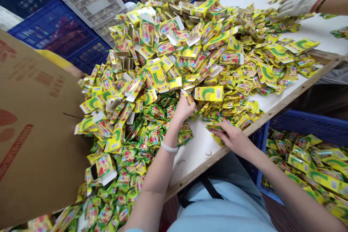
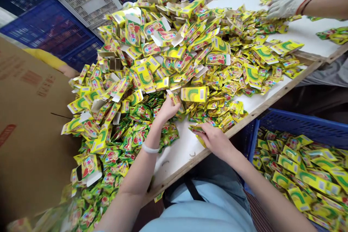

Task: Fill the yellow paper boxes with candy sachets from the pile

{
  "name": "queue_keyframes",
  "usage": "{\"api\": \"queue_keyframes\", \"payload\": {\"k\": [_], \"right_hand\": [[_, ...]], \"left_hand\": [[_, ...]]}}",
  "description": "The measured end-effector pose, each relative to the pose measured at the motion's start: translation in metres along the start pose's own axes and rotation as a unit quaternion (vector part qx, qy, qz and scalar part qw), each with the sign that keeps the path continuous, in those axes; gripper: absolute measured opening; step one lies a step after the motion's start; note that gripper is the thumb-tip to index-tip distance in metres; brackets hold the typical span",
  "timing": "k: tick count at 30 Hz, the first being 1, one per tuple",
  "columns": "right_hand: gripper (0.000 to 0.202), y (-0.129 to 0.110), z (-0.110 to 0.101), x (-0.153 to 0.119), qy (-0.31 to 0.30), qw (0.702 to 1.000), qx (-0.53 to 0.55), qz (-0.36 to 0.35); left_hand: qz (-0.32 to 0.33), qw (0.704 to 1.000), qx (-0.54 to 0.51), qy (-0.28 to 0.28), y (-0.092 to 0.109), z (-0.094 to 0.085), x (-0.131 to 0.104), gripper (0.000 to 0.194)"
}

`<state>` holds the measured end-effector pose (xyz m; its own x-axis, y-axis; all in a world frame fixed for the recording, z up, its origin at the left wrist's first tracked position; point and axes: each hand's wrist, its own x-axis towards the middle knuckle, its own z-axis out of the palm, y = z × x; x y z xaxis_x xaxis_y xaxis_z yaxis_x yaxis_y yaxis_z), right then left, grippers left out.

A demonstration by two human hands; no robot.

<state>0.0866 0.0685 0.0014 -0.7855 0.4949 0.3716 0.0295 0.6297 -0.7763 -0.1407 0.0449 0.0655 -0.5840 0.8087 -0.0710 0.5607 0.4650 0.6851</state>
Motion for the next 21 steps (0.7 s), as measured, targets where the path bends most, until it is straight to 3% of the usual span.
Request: {"api": "queue_keyframes", "payload": {"k": [2,5,7,9,12,15,18,21], "right_hand": [[0.016,-0.005,-0.012,0.006,0.05,0.988,0.129,0.063],[0.022,-0.021,-0.027,0.022,0.136,0.935,0.292,0.149],[0.027,-0.035,-0.031,0.036,0.183,0.908,0.346,0.149],[0.029,-0.047,-0.03,0.049,0.192,0.906,0.356,0.124],[0.025,-0.056,-0.023,0.061,0.145,0.932,0.326,0.062],[0.015,-0.055,-0.023,0.065,0.069,0.963,0.258,-0.033],[0.015,-0.053,-0.039,0.067,-0.032,0.982,0.168,-0.084],[0.02,-0.054,-0.059,0.067,-0.143,0.979,0.103,-0.098]], "left_hand": [[0.018,0.999,-0.043,-0.011,-0.01,-0.009,-0.017,0.049],[0.014,0.991,-0.133,-0.029,-0.011,-0.019,-0.053,0.046],[-0.016,0.969,-0.232,-0.087,-0.005,-0.022,-0.078,0.038],[-0.05,0.934,-0.314,-0.164,0.004,-0.021,-0.098,0.025],[-0.051,0.906,-0.347,-0.236,0.015,-0.021,-0.116,0.024],[-0.036,0.902,-0.348,-0.253,0.019,-0.024,-0.122,0.031],[-0.033,0.901,-0.353,-0.252,0.014,-0.025,-0.125,0.053],[-0.021,0.9,-0.346,-0.265,0.006,-0.023,-0.127,0.075]]}}
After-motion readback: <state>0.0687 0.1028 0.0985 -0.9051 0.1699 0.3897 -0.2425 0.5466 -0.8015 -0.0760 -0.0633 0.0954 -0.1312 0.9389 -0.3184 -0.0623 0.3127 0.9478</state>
